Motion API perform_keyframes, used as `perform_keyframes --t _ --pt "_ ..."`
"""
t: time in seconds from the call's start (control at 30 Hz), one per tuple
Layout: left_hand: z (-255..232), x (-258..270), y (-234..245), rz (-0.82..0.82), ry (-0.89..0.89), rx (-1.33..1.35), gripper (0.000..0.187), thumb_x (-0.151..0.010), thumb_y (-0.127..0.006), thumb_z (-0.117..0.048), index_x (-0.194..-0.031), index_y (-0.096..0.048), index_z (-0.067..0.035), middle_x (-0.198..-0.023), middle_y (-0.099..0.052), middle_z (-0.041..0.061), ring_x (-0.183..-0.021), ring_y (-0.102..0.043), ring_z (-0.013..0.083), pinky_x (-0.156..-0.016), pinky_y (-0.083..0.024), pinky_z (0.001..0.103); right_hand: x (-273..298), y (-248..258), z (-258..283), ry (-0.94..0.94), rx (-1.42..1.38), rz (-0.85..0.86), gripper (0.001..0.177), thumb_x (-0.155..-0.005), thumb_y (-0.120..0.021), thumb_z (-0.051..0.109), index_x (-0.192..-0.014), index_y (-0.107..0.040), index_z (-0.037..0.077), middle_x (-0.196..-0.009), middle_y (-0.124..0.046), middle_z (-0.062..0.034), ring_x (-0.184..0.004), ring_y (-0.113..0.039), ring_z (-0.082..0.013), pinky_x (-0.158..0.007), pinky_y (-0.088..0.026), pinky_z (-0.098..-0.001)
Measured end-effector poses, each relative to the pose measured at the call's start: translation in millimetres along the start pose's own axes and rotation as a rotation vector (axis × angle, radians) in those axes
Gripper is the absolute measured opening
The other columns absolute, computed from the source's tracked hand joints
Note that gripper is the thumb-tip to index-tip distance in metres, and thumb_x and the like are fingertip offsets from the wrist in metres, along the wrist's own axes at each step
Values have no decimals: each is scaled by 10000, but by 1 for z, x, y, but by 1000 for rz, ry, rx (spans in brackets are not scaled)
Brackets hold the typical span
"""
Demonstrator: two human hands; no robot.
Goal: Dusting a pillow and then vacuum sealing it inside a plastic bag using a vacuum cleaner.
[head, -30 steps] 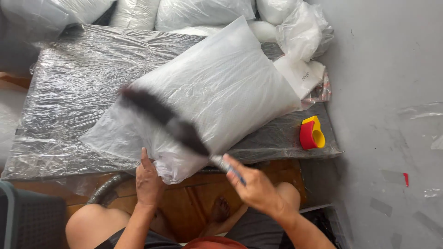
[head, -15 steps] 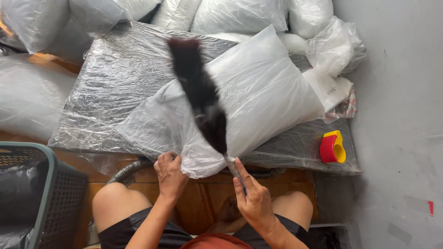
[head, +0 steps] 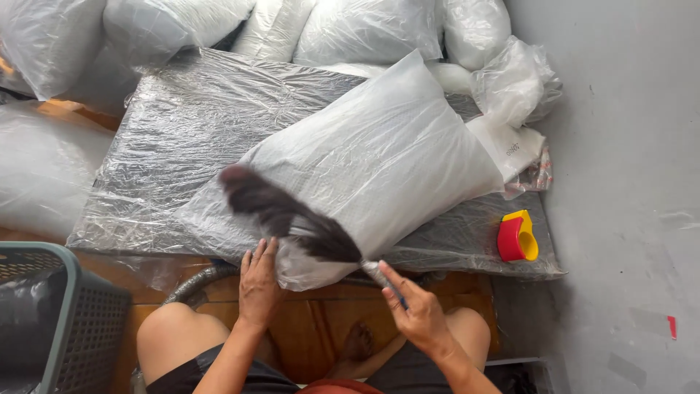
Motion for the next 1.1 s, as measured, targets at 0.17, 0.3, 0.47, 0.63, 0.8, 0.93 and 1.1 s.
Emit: perform_keyframes --t 0.17,0.3,0.47,0.63,0.8,0.93,1.1 --pt "13 9 -13 -60 -80 -111 658 -785 -579 -87 -1443 -567 -83 -1334 -683 64 -1326 -598 249 -1131 -418 462 -19 81 -144 -247 102 -197 467 -1046 -494 280 -1506 -543 218 -1407 -630 -129 -1238 -590 -407 -996 -501 -560" --pt "6 8 -10 -7 -43 -136 631 -770 -647 -127 -1392 -583 -47 -1314 -696 76 -1357 -578 249 -1173 -367 466 -24 138 -168 -383 351 -489 439 -1099 -479 253 -1481 -553 49 -1332 -636 -282 -1159 -618 -479 -951 -497 -541" --pt "6 9 -13 32 3 -146 671 -737 -741 -191 -1369 -578 -35 -1329 -691 66 -1396 -549 244 -1241 -285 499 -27 105 -169 -229 330 -343 461 -1039 -542 244 -1491 -525 154 -1176 -733 -192 -906 -724 -392 -750 -551 -457" --pt "6 2 -9 31 0 -108 541 -774 -712 -139 -1289 -629 5 -1295 -699 67 -1355 -582 255 -1256 -251 535 -22 107 -265 -536 329 -563 482 -1058 -451 234 -1471 -502 -9 -1351 -625 -252 -1159 -615 -457 -951 -489 -480" --pt "-2 -10 0 39 31 -42 623 -700 -751 -134 -1288 -623 28 -1184 -724 136 -1240 -626 263 -1273 -242 524 -47 99 -314 -653 248 -414 585 -1018 -406 221 -1565 -313 36 -1428 -545 -276 -1210 -569 -487 -994 -446 -513" --pt "-13 -22 11 40 78 10 533 -756 -732 -141 -1265 -649 -7 -1024 -745 110 -1025 -669 253 -1287 -221 518 -66 96 -334 -650 406 -252 620 -1007 -447 208 -1613 -325 160 -1231 -522 -275 -956 -629 -441 -849 -508 -517" --pt "-31 -31 24 18 72 16 474 -795 -750 -209 -1210 -657 1 -926 -750 123 -878 -687 272 -1274 -266 518 -56 87 -274 -462 584 -402 629 -1006 -559 352 -1536 -404 51 -1257 -496 -283 -1086 -554 -446 -957 -432 -538"
Point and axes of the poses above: each hand's wrist, its own x-axis away from the middle knuckle, its own y-axis out of the back of the hand, z = x × y, the point moved 7 cm from there along -x, towards the middle knuckle
